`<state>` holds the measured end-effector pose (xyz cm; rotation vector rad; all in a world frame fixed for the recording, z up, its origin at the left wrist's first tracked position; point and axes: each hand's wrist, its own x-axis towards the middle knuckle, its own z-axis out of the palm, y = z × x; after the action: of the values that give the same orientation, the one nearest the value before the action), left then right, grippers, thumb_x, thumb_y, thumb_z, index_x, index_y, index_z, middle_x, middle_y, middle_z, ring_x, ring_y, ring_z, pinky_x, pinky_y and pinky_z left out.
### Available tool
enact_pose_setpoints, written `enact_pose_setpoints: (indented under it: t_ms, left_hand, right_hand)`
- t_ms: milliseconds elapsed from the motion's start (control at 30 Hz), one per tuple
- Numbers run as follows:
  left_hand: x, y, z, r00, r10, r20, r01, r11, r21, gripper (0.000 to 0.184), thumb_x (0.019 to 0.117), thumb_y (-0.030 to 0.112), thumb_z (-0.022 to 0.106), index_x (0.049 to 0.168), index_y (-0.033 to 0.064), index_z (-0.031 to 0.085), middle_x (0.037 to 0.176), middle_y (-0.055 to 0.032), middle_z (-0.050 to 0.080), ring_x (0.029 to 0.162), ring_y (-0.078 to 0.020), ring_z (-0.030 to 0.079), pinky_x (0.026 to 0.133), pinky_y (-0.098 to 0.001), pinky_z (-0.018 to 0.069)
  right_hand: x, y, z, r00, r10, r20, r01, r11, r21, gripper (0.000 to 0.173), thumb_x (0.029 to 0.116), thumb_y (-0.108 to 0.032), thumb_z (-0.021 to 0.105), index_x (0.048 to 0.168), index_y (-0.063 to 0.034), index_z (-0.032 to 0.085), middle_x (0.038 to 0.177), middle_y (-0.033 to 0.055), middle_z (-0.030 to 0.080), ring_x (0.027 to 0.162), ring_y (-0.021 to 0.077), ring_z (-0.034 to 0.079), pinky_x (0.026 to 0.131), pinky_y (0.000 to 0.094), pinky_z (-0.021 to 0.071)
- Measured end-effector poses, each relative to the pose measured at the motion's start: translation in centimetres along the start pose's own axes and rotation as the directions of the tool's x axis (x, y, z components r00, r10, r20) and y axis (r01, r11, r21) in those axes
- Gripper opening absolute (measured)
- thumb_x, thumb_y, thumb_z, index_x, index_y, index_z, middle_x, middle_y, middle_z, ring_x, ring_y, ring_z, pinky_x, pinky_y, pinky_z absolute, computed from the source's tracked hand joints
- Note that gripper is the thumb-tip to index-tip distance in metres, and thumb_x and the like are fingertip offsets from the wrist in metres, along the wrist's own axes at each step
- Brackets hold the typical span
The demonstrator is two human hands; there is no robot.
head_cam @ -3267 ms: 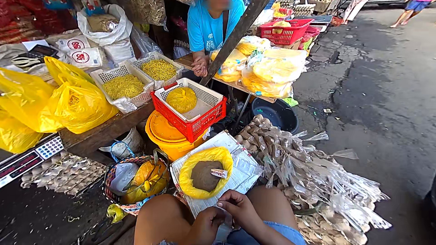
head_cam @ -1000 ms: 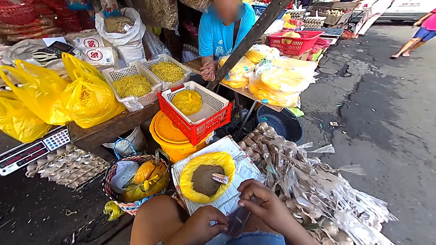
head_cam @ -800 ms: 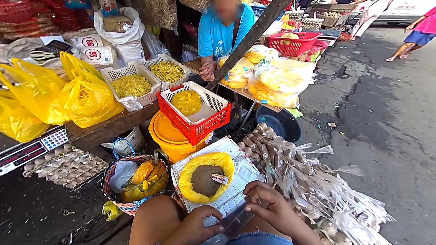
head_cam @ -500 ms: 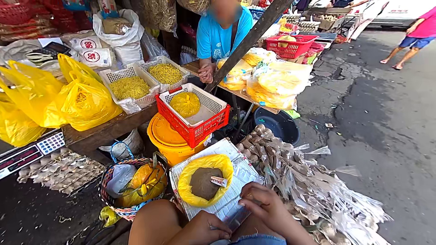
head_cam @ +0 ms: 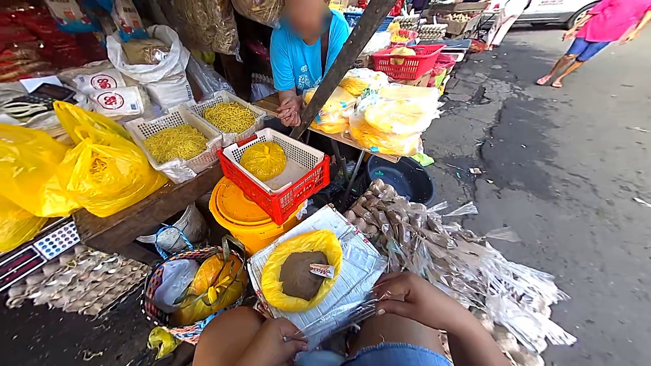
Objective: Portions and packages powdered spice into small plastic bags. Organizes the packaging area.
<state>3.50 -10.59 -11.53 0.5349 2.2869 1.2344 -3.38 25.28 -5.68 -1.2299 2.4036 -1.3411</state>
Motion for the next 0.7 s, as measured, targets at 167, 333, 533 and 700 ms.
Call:
enact_pose_setpoints:
  t_ms: [167, 333, 533, 700]
  left_hand:
    - [-0.4, -0.2, -1.2, 0.998, -0.027, -0.051, 0.03, 0.998, 0.047, 0.022, 0.0952, 0.021, 0.072, 0.096, 0.0015, 0.08, 0.098, -0.0131, 0.076, 0.101, -0.0213, 0.071, 0.098, -0.0412, 0.0528]
    - [-0.1, -0.6, 0.5, 0.968, 0.084, -0.237, -0.098, 0.994, -0.045, 0.017, 0.093, 0.019, 0.074, 0.093, 0.0029, 0.081, 0.096, -0.0085, 0.077, 0.1, -0.014, 0.071, 0.097, -0.0341, 0.0533]
    - [1.9, 1.5, 3.5, 0.943, 0.002, -0.334, -0.087, 0.967, -0.24, 0.021, 0.0908, 0.02, 0.076, 0.091, 0.0, 0.078, 0.093, -0.0077, 0.076, 0.094, -0.0085, 0.069, 0.092, -0.03, 0.0539]
    - [2.0, 0.8, 4.7, 0.947, -0.042, -0.318, -0.026, 0.978, -0.206, 0.027, 0.0933, 0.025, 0.074, 0.09, -0.0015, 0.077, 0.091, -0.0106, 0.075, 0.092, -0.0137, 0.07, 0.09, -0.0351, 0.0545]
  right_hand:
    - [0.4, 0.2, 0.2, 0.971, -0.031, -0.235, 0.001, 0.992, -0.125, 0.025, 0.0942, -0.03, 0.07, 0.082, -0.0092, 0.077, 0.091, -0.0019, 0.076, 0.095, 0.0001, 0.069, 0.088, 0.0177, 0.0556]
    - [1.2, 0.3, 0.4, 0.897, 0.051, -0.439, -0.012, 0.996, 0.091, 0.024, 0.0932, -0.031, 0.073, 0.109, -0.0135, 0.072, 0.108, -0.0019, 0.073, 0.099, 0.0057, 0.069, 0.089, 0.0237, 0.0585]
    - [3.6, -1.1, 8.9, 0.816, 0.486, -0.313, -0.024, 0.569, 0.822, 0.084, 0.0871, -0.031, 0.079, 0.151, -0.0017, 0.033, 0.121, 0.0055, 0.073, 0.108, 0.0184, 0.071, 0.096, 0.0381, 0.0582]
    - [4.0, -1.7, 12.7, 0.708, 0.698, -0.106, -0.2, 0.342, 0.918, 0.025, 0.102, 0.001, 0.052, 0.125, 0.0057, 0.062, 0.102, 0.0099, 0.076, 0.094, 0.0176, 0.074, 0.091, 0.0349, 0.0602]
